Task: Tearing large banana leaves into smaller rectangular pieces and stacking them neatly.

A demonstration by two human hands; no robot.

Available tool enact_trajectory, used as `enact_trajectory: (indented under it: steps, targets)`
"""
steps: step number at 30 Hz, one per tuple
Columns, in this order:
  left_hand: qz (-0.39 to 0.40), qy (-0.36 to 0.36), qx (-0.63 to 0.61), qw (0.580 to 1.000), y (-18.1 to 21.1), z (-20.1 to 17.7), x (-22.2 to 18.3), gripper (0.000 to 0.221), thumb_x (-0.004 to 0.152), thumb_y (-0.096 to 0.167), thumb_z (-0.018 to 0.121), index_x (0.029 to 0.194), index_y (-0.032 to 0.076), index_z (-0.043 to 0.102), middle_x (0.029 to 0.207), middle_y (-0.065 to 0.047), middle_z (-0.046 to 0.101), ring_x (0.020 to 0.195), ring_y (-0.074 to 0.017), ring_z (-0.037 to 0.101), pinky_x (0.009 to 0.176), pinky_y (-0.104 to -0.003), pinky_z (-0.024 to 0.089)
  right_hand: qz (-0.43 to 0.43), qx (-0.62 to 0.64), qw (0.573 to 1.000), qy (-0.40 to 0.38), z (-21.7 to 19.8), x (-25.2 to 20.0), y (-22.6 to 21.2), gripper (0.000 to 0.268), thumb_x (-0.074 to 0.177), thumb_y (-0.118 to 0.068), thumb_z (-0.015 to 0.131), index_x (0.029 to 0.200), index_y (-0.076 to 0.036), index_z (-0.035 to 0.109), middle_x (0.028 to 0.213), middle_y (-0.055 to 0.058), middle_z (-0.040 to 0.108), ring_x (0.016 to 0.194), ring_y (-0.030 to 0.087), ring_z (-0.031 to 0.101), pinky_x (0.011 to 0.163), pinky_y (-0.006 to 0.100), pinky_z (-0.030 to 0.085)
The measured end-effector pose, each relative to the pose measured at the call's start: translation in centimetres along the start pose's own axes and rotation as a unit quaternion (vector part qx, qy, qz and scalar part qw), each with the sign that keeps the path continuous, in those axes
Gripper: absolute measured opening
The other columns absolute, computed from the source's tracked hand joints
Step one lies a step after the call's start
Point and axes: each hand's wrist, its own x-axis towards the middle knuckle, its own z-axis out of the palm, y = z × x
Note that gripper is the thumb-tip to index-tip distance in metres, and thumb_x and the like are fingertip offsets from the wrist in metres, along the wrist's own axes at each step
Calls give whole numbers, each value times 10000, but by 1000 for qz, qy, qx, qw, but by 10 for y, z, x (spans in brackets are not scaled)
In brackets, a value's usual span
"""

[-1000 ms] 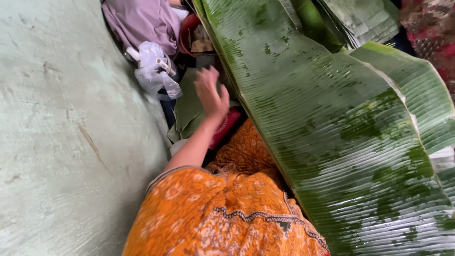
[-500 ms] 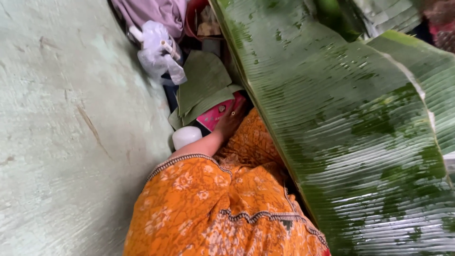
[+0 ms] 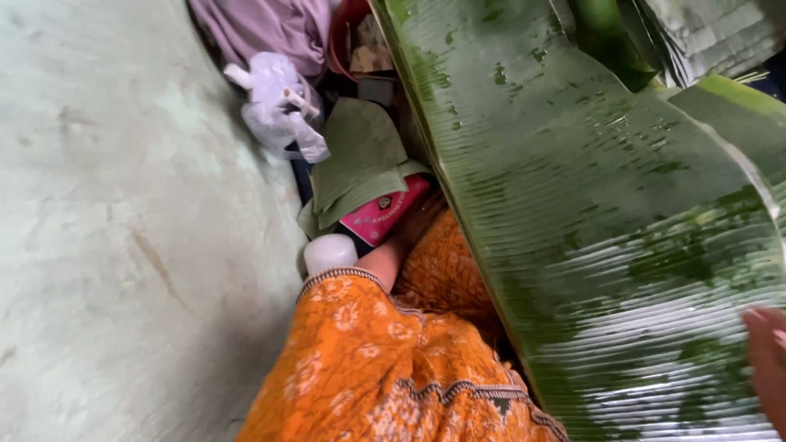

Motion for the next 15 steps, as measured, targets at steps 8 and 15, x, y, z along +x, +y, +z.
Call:
enact_trajectory:
  steps: [8, 15]
  targets:
    - [71, 26, 1, 997, 26, -53, -22, 669, 979, 376, 361, 1598, 128, 306, 1682, -127, 235, 1552, -361, 212, 1246, -552, 190, -23, -65, 991, -117, -11, -45, -226, 475, 717, 33, 823, 1165, -112, 754, 1037, 43, 790, 835, 155, 743, 709, 286, 610]
    - [24, 32, -96, 995, 54, -127, 26, 564, 955, 332, 497, 1455, 71, 473, 1510, -183, 455, 1366, -439, 398, 1167, -568, 253, 120, -78, 984, -110, 75, -134, -175, 256, 617, -298, 908, 739, -172, 721, 579, -41, 674, 536, 110, 662, 551, 245, 547]
